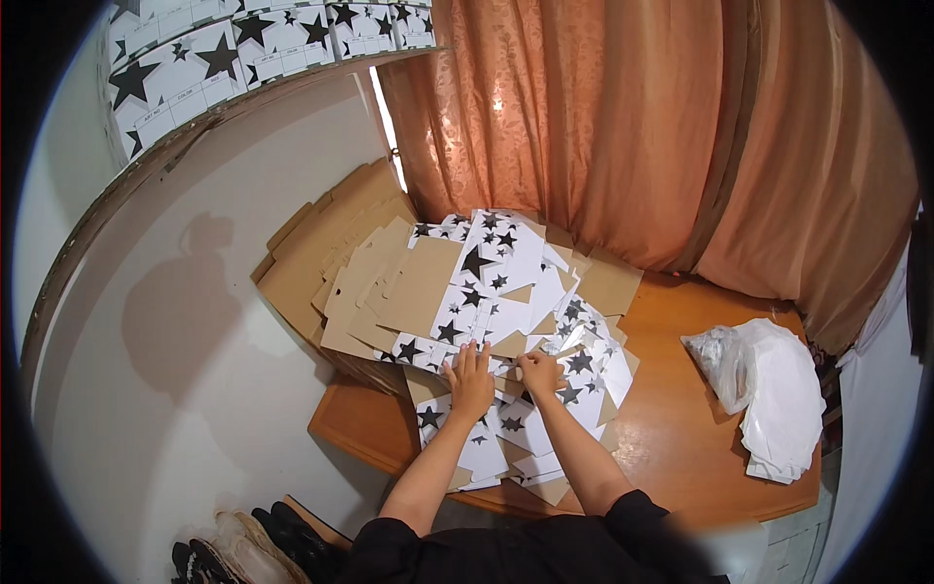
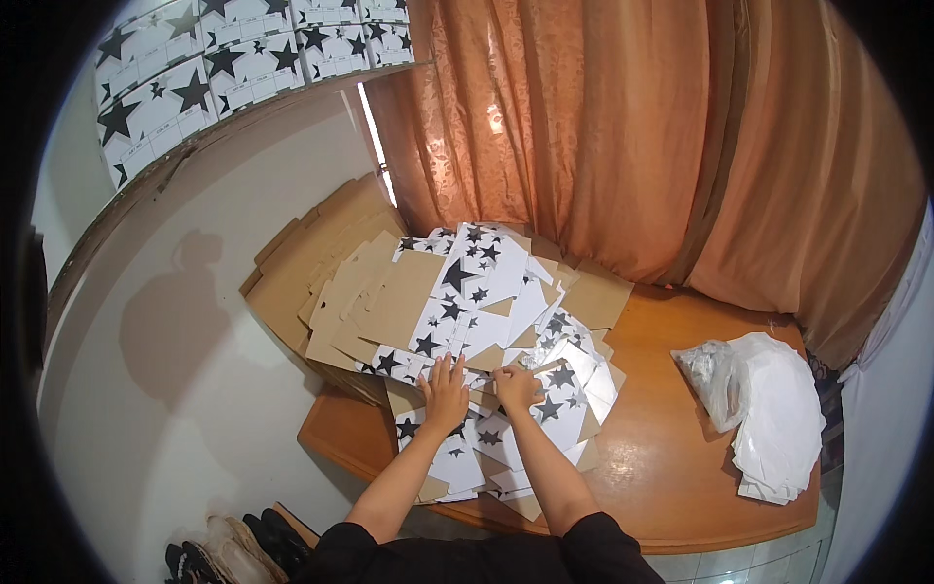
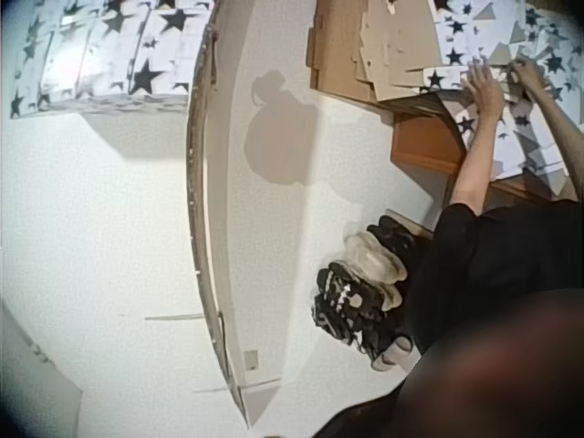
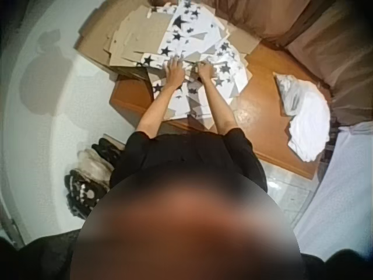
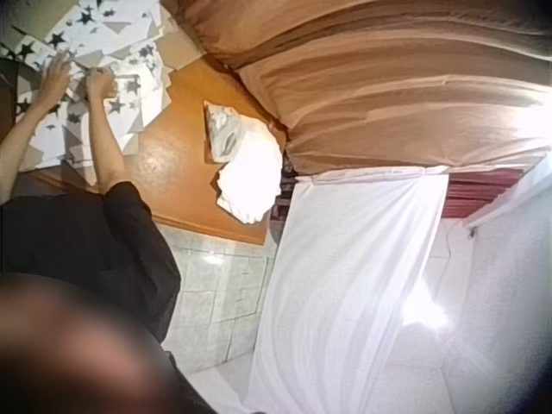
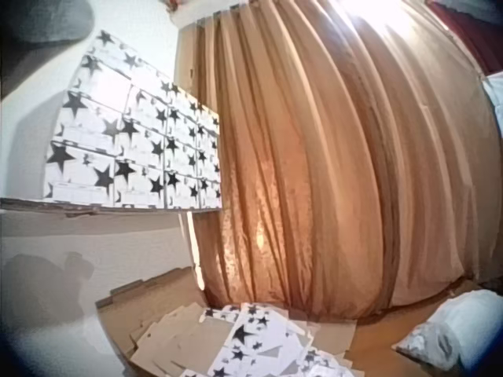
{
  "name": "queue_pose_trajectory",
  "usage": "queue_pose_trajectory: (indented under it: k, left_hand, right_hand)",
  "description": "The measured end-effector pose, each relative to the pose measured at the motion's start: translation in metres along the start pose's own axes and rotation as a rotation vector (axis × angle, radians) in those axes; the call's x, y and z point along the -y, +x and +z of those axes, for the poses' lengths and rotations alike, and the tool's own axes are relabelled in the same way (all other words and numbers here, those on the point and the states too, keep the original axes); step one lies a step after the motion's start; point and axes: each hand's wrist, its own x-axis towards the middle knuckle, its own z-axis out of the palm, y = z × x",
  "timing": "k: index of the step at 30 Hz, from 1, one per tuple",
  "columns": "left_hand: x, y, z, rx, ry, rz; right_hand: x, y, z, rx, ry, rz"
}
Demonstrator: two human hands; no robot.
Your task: Assemble cardboard shoeboxes, line them with tissue paper, and stack them on a shelf.
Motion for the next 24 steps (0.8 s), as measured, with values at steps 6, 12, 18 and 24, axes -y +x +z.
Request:
queue_pose_trajectory:
  k: [6, 12, 18, 24]
  left_hand:
    - [0.007, 0.017, -0.030, -0.150, 0.030, -0.053]
    - [0.017, 0.022, -0.079, -0.520, -0.119, 0.293]
    - [0.018, 0.005, -0.148, -0.632, -0.472, 0.253]
    - [0.024, -0.044, -0.208, -0.749, -1.081, 0.144]
  right_hand:
    - [0.018, -0.037, -0.012, -0.231, 0.336, -0.410]
    - [0.051, -0.115, -0.070, -0.216, 0.274, -0.525]
    - [-0.006, -0.104, -0.098, -0.403, 0.716, -0.442]
    - [-0.028, -0.096, -0.164, -0.637, 0.846, -0.407]
